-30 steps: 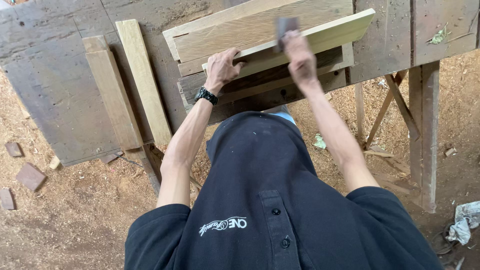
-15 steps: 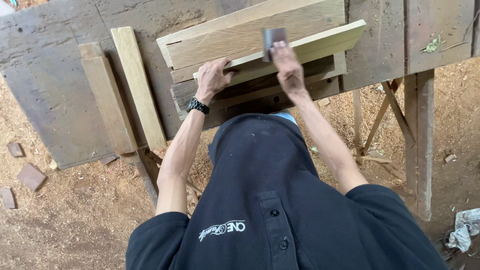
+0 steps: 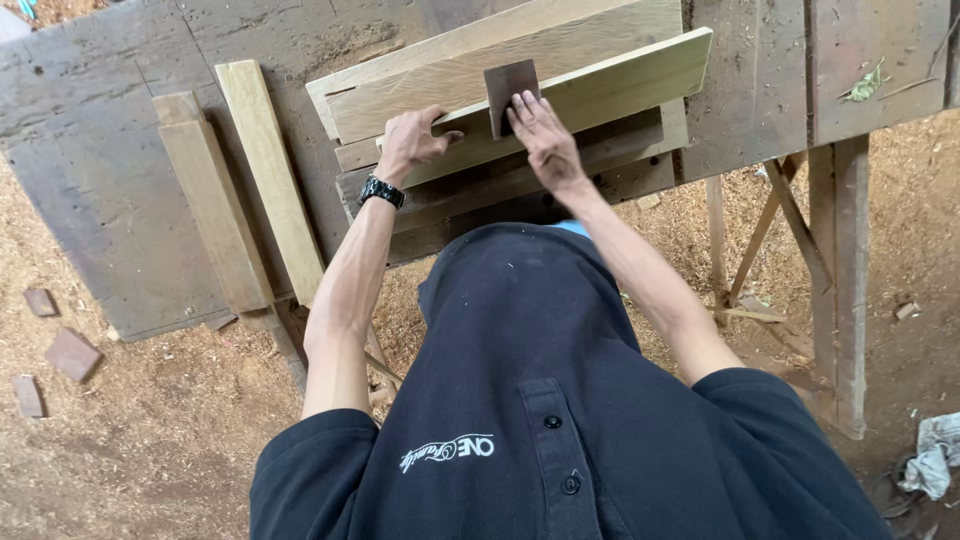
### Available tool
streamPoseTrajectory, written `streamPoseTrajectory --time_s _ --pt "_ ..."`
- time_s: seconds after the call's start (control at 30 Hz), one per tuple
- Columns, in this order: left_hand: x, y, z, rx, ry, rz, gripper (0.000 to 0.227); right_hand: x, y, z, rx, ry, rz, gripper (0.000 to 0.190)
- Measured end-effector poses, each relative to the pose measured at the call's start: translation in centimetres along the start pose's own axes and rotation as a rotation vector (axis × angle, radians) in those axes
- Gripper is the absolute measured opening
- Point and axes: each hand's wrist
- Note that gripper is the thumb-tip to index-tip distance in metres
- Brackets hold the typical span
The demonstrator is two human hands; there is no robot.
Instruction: The person sands a thin wooden strip and several larger wooden boards on a workbench by hand using a piece of sandpaper.
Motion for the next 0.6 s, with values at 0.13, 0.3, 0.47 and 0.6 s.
streamPoseTrajectory --time_s 0.13,0.3,0.47,0.6 --pt "-0.1 -0.8 -0.7 0.079 0.019 0.024 0.063 -4.3 -4.2 0.1 0.005 0.038 0.201 0.037" --pt "1.3 -2.1 -1.4 0.039 -0.141 0.087 0.06 -7.2 -5.2 -1.7 -0.125 0.438 0.148 0.04" --pt "3.2 -1.7 0.9 0.104 -0.031 0.085 0.055 0.7 3.2 1.4 -0.163 -0.23 1.813 0.045" --pt "3.6 -0.3 3.3 0.167 0.142 0.132 0.056 -2.2 1.0 2.5 0.061 -0.059 0.046 0.026"
Point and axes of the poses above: each hand's wrist, its own z-axis away from the middle knuckle, its own x-axis out of the palm, y = z × x, and after that the axes turned 5 degrees about -y, right-handed
